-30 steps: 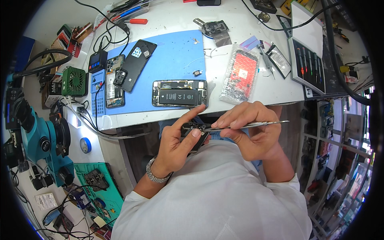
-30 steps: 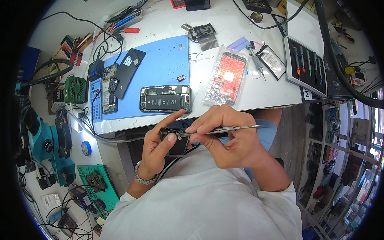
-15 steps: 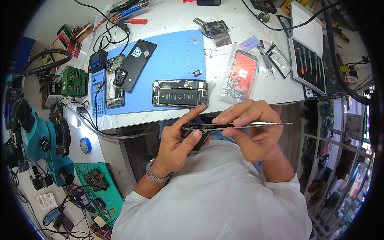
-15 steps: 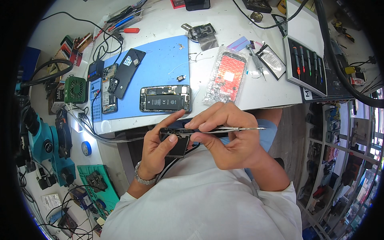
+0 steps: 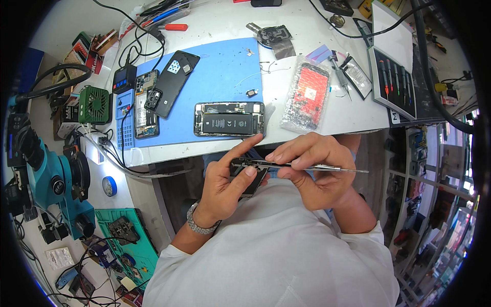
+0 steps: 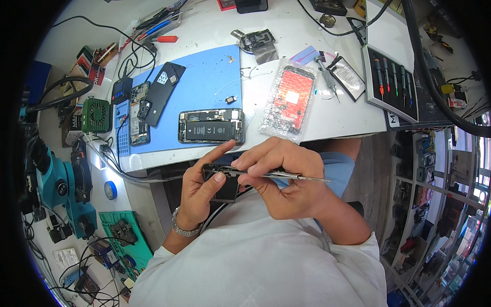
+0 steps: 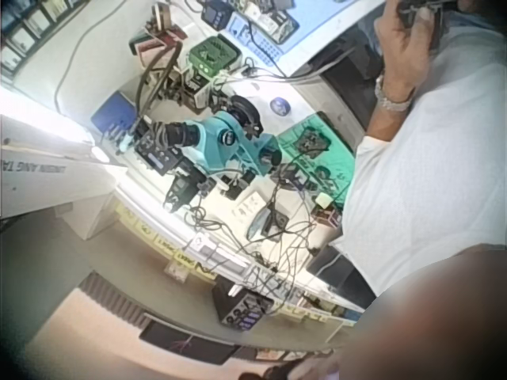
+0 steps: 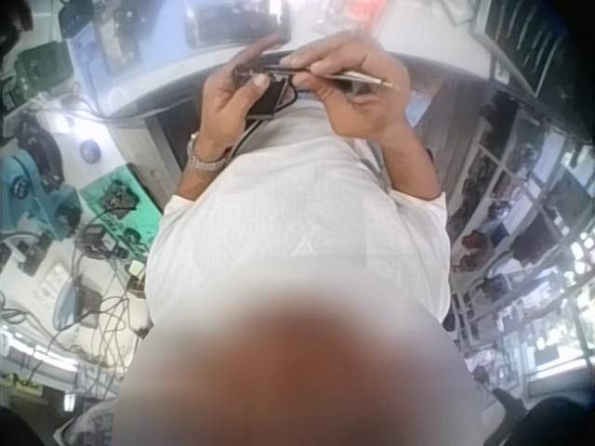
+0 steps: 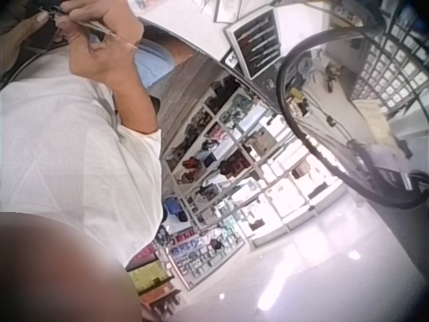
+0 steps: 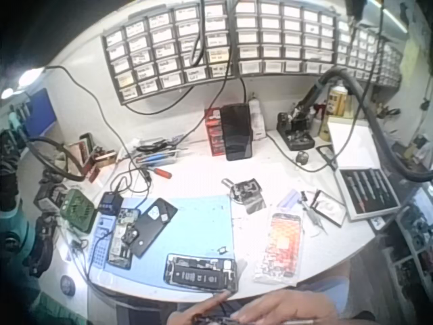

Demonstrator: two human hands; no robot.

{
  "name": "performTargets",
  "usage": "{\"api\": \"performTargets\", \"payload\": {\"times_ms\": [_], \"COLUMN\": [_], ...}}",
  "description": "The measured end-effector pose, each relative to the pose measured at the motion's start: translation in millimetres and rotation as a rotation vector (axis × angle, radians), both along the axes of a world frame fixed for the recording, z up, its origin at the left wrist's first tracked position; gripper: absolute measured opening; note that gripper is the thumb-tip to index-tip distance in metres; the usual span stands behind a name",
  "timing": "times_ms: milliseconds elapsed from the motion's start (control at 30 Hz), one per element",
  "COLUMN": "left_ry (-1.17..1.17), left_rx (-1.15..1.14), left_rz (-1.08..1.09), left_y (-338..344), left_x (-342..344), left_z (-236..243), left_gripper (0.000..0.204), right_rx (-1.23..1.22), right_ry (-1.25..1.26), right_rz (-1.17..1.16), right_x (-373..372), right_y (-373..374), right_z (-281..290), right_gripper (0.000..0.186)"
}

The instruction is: The person disassembles a smartphone, removes internal components using tweezers, and uses a hot air gun to heat a small part. They then reassemble the device and test it by interacting with the screen.

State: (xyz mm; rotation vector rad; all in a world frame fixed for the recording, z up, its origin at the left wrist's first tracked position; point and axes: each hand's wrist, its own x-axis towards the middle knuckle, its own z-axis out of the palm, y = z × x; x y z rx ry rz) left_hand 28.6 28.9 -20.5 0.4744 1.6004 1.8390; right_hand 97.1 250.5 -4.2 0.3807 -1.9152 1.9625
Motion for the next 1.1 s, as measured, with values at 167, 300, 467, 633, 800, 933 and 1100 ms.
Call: {"api": "performTargets", "payload": {"times_ms": [167, 300, 467, 633, 800, 933, 1100], "left_ry": [-0.010, -0.011, 0.005, -0.054, -0.037, 0.052, 0.145], "left_rx": [-0.002, -0.007, -0.010, 0.003, 0.020, -0.040, -0.070], "left_rz": [-0.006, -0.002, -0.013, -0.010, -0.015, -0.049, -0.081], "left_y": [0, 0, 0, 1, 1, -2, -2], "left_x": [2, 2, 1, 1, 1, -2, -2], "left_z": [-2, -2, -2, 2, 0, -3, -3], "left_gripper": [0.055, 0.055, 0.055, 0.055, 0.055, 0.056, 0.059], "right_rx": [-0.189, -0.197, -0.137, -0.044, -0.083, -0.114, -0.144], "right_ry": [-0.046, -0.035, -0.033, 0.033, 0.026, -0.023, -0.130], "right_rz": [0.016, -0.003, -0.003, 0.002, 0.008, 0.008, 0.015], "right_x": [-4, -6, -1, -1, -3, -3, -4], "right_y": [0, 0, -1, -1, -2, 0, 5], "right_z": [-8, -13, -5, -4, -6, -1, 2], "right_gripper": [0.029, 0.029, 0.027, 0.030, 0.027, 0.026, 0.027]}}
